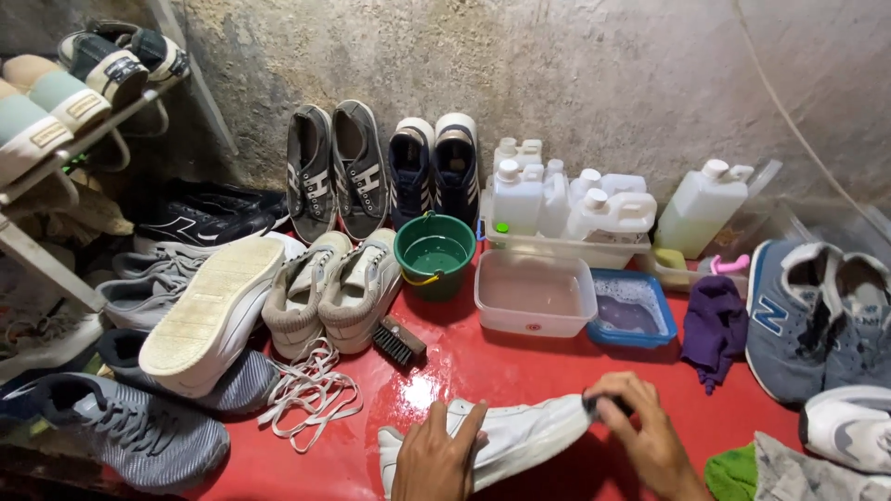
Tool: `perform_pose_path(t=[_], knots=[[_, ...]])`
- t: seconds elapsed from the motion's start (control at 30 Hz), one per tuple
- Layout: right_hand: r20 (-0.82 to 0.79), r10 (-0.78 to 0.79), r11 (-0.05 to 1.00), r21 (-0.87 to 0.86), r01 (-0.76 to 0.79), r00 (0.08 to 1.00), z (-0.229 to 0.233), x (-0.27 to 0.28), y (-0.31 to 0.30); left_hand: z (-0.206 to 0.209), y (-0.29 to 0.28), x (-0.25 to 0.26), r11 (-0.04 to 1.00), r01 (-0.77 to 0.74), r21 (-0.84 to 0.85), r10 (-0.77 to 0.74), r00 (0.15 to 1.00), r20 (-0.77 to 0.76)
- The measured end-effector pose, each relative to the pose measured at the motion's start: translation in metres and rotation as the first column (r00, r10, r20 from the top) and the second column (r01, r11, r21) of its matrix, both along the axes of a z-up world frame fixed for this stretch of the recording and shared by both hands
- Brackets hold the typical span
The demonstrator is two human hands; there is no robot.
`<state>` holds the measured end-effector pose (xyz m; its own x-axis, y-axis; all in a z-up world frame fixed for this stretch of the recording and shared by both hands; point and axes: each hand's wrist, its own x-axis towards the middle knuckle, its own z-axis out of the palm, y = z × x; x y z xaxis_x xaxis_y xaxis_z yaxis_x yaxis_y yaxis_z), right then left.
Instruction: A person is cleaning a white sneaker using a small scrubbing tool and a cloth at a workbench.
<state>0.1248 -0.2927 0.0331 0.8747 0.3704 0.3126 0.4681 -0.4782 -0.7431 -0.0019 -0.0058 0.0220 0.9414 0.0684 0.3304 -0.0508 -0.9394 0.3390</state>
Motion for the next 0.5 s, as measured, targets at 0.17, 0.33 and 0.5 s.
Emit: perform_pose_path(t=[0.17,0.33,0.5], knots=[[-0.1,-0.033,0.998,-0.062,0.027,0.994,0.031,-0.014,0.014,-0.01,0.0,0.005,1.0,-0.023,0.008,0.023,0.999,0.044],[0.014,-0.037,0.996,-0.077,0.038,0.999,0.015,-0.001,0.004,-0.01,-0.001,0.001,1.0,-0.023,0.007,0.023,0.998,-0.051],[0.057,0.043,0.998,0.04,-0.045,0.997,0.003,-0.01,0.001,-0.013,-0.003,0.002,0.998,-0.06,0.02,0.059,0.998,0.033]])
